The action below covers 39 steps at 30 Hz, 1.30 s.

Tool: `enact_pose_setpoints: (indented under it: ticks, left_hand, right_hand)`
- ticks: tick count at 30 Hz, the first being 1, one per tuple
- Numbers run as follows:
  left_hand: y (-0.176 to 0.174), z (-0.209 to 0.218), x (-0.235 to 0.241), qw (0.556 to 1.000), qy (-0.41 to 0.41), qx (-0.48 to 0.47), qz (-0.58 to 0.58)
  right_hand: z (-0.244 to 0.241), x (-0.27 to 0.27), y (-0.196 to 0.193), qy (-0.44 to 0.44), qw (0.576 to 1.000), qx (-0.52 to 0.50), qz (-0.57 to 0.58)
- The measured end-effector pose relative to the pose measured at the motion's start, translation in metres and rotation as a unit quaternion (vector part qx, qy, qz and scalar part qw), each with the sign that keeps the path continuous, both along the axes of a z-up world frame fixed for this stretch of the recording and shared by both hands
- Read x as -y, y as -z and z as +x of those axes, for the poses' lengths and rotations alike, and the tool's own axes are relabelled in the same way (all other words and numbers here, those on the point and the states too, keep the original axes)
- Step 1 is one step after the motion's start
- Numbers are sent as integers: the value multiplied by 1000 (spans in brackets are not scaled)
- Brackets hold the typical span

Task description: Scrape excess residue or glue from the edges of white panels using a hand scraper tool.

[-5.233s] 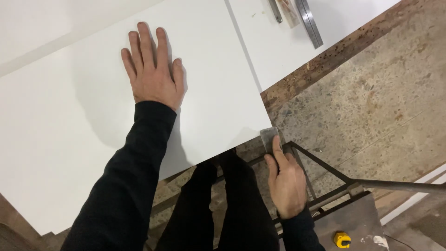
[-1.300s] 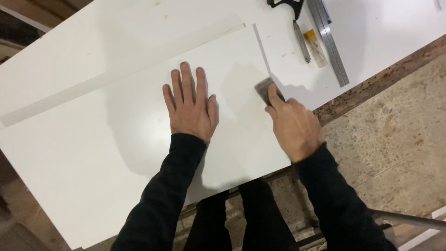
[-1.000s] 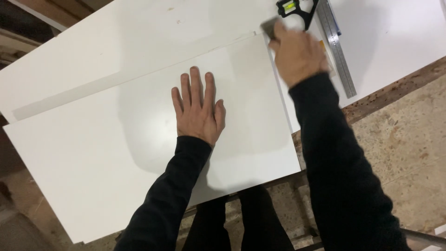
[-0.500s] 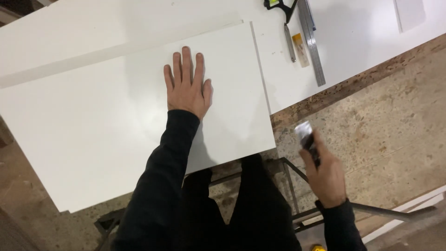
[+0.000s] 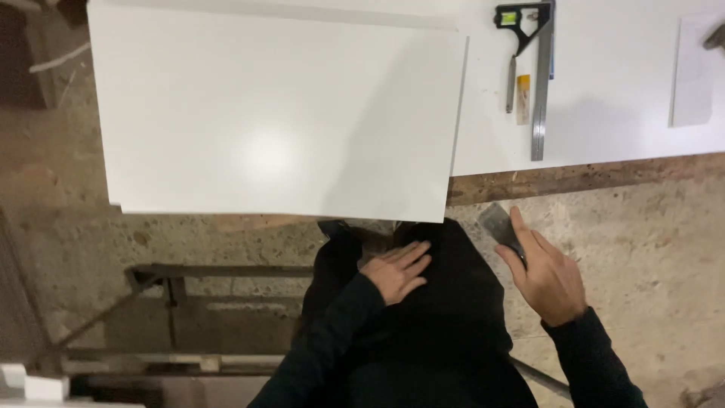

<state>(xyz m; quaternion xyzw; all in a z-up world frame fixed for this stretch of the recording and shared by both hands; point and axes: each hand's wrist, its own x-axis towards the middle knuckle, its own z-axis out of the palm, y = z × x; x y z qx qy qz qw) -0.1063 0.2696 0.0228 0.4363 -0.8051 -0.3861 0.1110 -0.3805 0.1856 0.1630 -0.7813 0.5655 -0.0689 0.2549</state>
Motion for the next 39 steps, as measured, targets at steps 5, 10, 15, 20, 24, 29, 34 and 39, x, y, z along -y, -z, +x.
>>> enact_pose_setpoints:
  ticks: [5,10,15,20,24,29,34,39]
  left_hand:
    - [105,30,-114,924,-382,15,19]
    - [63,-38,-78,785,-615,9,70]
    - [114,-186,-28,470,-678,-524,212]
    - [98,-243,34,369,-665,-636,128]
    - [115,-257,58,298,-653,-696,11]
    - [109,-267,66,287,-692,-662,-15]
    - [115,-261,71,230,-663,-711,-45]
    - [114,-258,71,239,-647,-722,-53]
  right_hand:
    - [6,41,12,-142,983,-108,40]
    - [-5,72,36,-344,928,-136,45]
    - [-16,97,69,-467,869,-154,-50]
    - [-5,106,72,-503,850,-154,-31]
    - [2,111,68,-532,828,-175,-30]
    - [-2,115,69,-564,804,-187,-27]
    - [18,109,67,-566,803,-182,-38]
    - [27,97,52,-542,799,-260,-21]
